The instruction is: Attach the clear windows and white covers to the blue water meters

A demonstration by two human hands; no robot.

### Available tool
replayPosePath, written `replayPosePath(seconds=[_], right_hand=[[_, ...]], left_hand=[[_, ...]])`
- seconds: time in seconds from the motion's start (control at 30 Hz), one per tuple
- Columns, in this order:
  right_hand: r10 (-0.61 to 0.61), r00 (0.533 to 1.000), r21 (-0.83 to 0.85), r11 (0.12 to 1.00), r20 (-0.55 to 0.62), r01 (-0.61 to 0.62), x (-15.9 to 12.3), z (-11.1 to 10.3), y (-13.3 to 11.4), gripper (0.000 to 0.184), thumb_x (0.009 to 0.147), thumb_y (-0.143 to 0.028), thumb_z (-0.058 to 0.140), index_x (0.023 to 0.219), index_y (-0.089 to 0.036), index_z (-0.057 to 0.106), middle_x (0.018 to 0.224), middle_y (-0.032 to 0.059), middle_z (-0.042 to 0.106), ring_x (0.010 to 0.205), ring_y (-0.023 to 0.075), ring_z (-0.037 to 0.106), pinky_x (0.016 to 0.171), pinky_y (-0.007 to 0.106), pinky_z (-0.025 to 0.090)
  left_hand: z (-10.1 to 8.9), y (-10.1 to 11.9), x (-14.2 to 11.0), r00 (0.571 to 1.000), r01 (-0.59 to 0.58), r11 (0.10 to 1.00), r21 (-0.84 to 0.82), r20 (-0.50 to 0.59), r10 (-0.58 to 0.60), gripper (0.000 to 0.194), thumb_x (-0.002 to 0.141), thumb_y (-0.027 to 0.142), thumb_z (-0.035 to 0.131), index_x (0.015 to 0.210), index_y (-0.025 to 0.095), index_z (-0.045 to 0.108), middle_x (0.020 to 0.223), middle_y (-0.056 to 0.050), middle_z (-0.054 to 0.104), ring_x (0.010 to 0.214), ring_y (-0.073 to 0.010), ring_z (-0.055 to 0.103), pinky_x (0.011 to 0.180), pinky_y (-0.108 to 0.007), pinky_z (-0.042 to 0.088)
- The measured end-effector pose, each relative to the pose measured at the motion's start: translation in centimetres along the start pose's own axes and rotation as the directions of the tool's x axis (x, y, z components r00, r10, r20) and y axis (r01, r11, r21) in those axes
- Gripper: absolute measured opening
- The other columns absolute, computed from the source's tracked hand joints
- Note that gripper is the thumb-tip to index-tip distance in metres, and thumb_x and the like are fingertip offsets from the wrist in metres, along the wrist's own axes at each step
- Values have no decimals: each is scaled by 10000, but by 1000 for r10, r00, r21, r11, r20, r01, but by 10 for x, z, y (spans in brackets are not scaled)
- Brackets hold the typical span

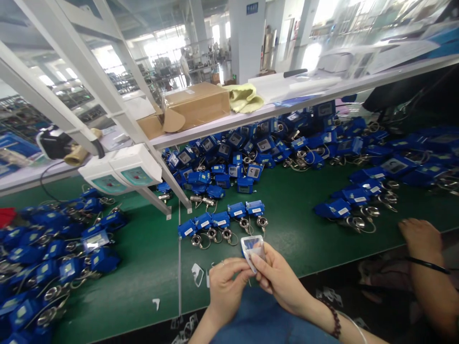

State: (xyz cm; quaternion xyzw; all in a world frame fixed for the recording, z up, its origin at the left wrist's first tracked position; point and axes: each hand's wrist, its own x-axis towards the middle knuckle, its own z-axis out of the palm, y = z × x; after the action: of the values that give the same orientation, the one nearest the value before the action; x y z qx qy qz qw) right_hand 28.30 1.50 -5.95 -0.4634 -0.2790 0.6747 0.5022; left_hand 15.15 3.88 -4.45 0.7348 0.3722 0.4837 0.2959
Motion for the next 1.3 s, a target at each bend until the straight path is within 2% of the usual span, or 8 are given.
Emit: replayPosePath(seconds=[0.13,0.3,0.67,0.8,1.03,1.13,1.2,1.3], right_hand=[[-24,1000,-73,997,-8,24,-2,-1,-1,582,649,-703,642,854,-204,422,472,-113,428,351,29,309,328,141,209],[-225,969,-147,967,-101,210,-4,-3,-5,511,690,-648,651,808,-204,427,513,-83,464,410,49,377,384,168,291],[-13,999,-91,996,39,17,0,-2,-7,519,701,-648,640,851,-201,423,508,-99,469,380,31,337,346,127,227],[-160,987,-167,974,-20,155,-3,-3,-6,478,727,-623,630,852,-204,436,519,-83,488,396,52,387,366,152,303],[-491,871,-412,800,-30,437,2,-14,3,291,808,-483,595,882,-212,519,751,43,652,652,170,633,580,268,526],[-536,843,-506,741,-48,442,8,-17,-1,466,765,-451,652,1121,-206,477,1011,99,633,752,181,616,643,303,527],[-536,844,-536,708,16,460,9,-16,-7,605,713,-452,703,1202,-201,451,1087,110,599,755,173,585,637,296,513],[-339,898,-496,749,281,438,9,-10,-13,379,764,-496,637,978,-185,603,877,60,641,732,170,582,632,273,489]], left_hand=[[1,3,-4,999,28,999,24,-24,-28,186,809,321,638,702,192,718,654,-17,739,595,-116,681,602,-171,541],[2,7,-7,999,40,998,50,-32,-38,182,813,328,631,752,186,727,679,-24,744,617,-120,689,614,-171,547],[0,8,-14,997,67,995,79,-46,-63,116,813,232,636,748,191,723,692,-9,744,626,-115,686,632,-170,537],[2,11,-16,993,106,990,90,-53,-101,94,787,171,638,762,185,728,701,-12,745,630,-116,685,641,-171,535],[4,19,-12,974,217,965,146,-98,-204,174,735,107,560,612,164,670,562,1,680,517,-106,623,539,-172,489],[3,18,-11,953,265,936,233,-208,-218,184,693,90,523,544,159,605,502,10,620,469,-101,576,483,-175,450],[2,17,-10,949,248,920,303,-266,-169,172,685,91,520,545,161,592,499,12,604,465,-99,562,480,-178,442],[2,18,-8,972,155,936,317,-219,-87,163,686,86,530,556,166,588,523,16,621,492,-93,580,515,-173,454]])
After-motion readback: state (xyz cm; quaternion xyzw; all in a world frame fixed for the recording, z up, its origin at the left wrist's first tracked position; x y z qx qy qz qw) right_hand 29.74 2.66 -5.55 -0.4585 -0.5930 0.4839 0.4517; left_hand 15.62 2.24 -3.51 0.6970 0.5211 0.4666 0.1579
